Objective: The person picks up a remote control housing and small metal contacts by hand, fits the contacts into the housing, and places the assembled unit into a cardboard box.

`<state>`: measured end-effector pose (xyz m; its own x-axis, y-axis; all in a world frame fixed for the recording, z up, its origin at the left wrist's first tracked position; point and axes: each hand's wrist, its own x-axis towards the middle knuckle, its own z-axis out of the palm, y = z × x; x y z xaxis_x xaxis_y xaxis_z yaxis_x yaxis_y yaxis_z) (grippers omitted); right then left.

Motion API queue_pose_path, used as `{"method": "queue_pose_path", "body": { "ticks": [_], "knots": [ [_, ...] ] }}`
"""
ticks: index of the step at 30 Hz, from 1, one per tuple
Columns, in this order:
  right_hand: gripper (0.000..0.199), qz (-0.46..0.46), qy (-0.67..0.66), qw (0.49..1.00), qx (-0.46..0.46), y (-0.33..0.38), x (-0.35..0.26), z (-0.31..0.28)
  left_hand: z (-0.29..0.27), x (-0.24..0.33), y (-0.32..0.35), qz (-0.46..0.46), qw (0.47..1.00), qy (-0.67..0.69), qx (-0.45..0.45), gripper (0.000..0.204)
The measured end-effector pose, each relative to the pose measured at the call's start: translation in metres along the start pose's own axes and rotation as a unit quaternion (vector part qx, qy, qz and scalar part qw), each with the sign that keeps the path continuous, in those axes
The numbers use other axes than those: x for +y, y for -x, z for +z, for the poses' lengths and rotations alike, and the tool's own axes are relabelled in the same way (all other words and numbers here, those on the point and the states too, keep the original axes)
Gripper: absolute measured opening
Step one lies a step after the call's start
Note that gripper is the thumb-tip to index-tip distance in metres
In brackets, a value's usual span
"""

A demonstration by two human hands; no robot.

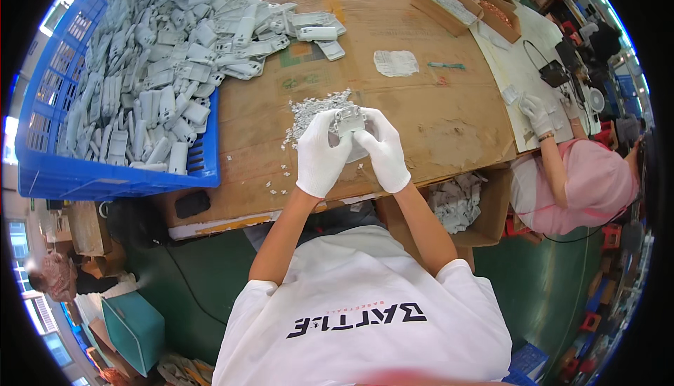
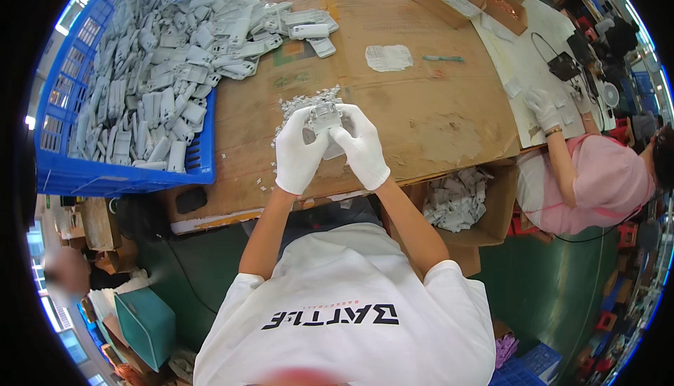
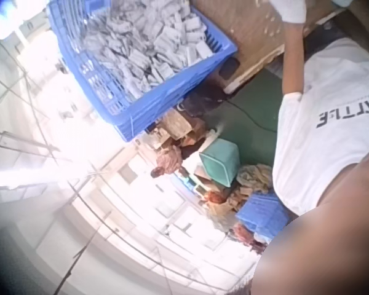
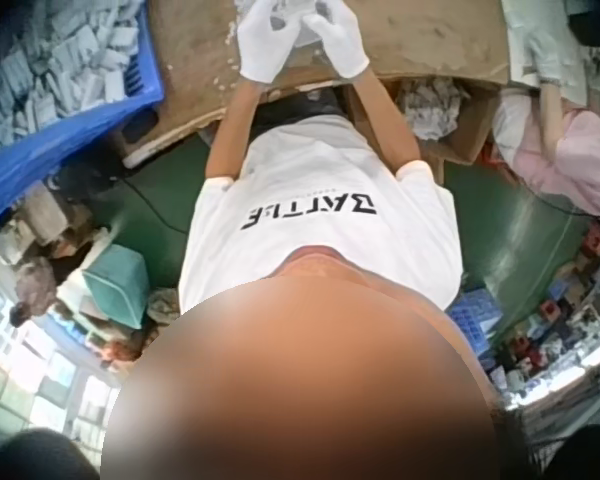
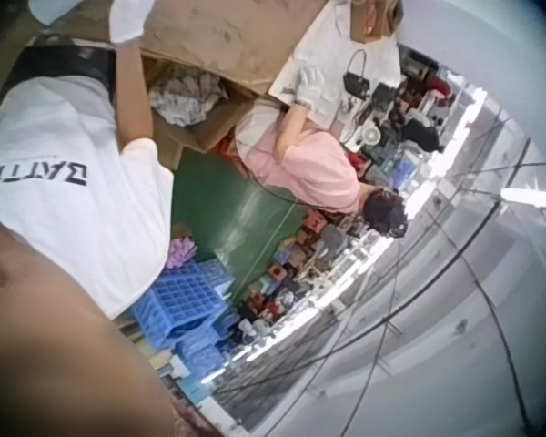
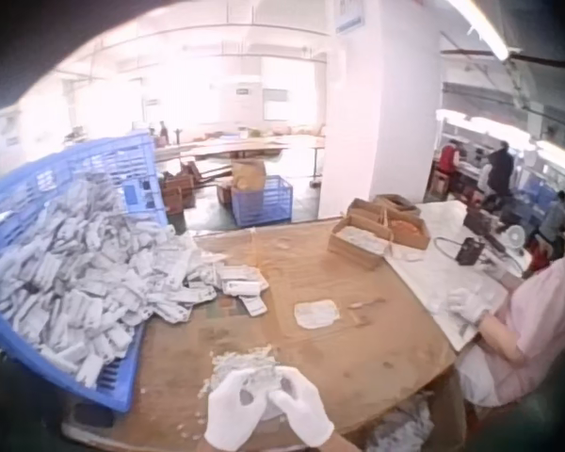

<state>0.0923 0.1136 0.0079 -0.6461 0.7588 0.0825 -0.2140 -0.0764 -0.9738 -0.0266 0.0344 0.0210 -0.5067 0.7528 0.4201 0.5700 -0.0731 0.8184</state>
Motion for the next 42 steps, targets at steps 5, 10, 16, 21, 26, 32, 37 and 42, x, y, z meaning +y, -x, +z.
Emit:
{"method": "queue_pose_path", "body": {
  "ticks": [5,10,16,21,26,32,37,42],
  "knots": [
    [0.037,0.01,0.014,1.0,0.017,-0.003,0.003,-0.013,0.013,0.004,-0.005,-0.021,0.999,0.02,-0.023,0.032],
    [0.062,-0.329,0.455,0.796,0.227,0.01,0.001,-0.012,0.022,-0.009,-0.019,-0.072,0.997,0.016,-0.025,0.03],
    [0.036,-0.305,0.615,0.722,0.088,0.026,0.021,-0.046,0.058,-0.02,-0.049,-0.237,0.929,0.127,-0.253,0.03],
    [0.03,-0.238,0.586,0.766,0.113,0.018,0.011,-0.099,0.076,-0.032,-0.049,-0.218,0.91,0.201,-0.288,0.044],
    [0.024,-0.236,0.664,0.657,0.269,-0.03,-0.033,-0.234,0.011,-0.102,-0.102,0.059,0.93,-0.363,-0.03,0.045],
    [0.021,-0.061,0.866,0.418,0.269,-0.042,-0.014,-0.432,-0.04,-0.158,-0.129,-0.058,0.823,-0.565,-0.027,0.055],
    [0.038,-0.098,0.832,0.479,0.261,-0.076,-0.022,-0.273,-0.082,-0.179,-0.118,0.0,0.841,-0.54,0.017,0.046],
    [0.024,-0.334,0.629,0.701,-0.038,-0.053,0.032,-0.093,-0.078,-0.167,-0.152,-0.099,0.81,-0.577,-0.033,0.044]
  ]
}}
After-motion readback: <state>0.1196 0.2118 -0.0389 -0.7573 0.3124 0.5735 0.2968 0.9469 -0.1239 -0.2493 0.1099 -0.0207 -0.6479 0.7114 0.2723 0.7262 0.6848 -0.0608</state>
